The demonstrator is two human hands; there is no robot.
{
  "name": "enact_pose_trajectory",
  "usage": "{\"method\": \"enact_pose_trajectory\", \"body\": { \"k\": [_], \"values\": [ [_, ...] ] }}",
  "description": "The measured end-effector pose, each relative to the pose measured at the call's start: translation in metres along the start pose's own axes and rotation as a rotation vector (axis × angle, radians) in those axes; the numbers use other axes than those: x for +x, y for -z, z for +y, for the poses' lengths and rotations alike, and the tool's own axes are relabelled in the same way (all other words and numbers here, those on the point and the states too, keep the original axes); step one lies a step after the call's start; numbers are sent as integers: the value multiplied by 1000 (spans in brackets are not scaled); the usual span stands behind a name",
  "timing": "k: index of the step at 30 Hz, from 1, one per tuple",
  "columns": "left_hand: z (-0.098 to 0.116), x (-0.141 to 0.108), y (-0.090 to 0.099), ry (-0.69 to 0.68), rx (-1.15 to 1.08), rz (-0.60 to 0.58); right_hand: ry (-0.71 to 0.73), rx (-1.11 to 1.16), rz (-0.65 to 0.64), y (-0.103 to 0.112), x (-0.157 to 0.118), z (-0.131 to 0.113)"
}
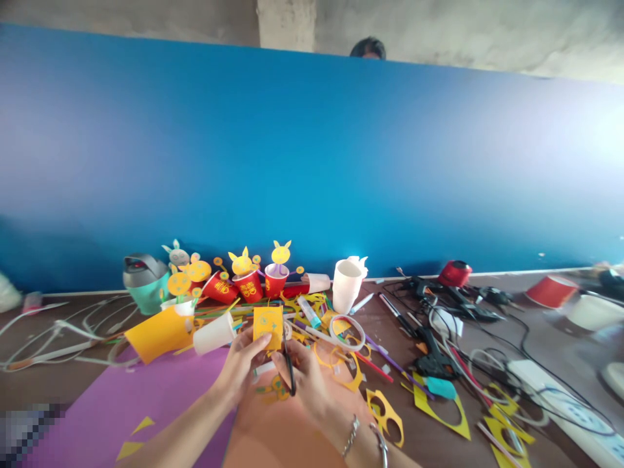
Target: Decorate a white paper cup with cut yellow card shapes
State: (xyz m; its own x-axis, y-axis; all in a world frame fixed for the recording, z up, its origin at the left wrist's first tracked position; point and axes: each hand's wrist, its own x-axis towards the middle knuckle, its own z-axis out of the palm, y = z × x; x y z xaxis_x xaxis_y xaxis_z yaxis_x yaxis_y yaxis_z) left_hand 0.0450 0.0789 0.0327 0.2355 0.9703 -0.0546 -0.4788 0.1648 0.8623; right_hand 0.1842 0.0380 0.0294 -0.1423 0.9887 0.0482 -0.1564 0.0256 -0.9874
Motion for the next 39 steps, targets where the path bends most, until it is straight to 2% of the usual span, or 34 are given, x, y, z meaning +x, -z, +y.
{"method": "enact_pose_trajectory", "body": {
  "k": [7,14,24,34,39],
  "values": [
    [1,2,3,13,-6,15,33,-54,-40,4,5,5],
    [-2,-4,-7,-53,-65,108,53,-93,-48,7,7,13],
    [-5,-3,-3,-68,-12,23,64,-17,-50,1,4,1],
    [-2,-2,-3,-41,-23,45,79,-32,-42,6,5,11],
    [-3,0,0,-40,3,83,62,-29,-10,5,4,6]
  ]
}}
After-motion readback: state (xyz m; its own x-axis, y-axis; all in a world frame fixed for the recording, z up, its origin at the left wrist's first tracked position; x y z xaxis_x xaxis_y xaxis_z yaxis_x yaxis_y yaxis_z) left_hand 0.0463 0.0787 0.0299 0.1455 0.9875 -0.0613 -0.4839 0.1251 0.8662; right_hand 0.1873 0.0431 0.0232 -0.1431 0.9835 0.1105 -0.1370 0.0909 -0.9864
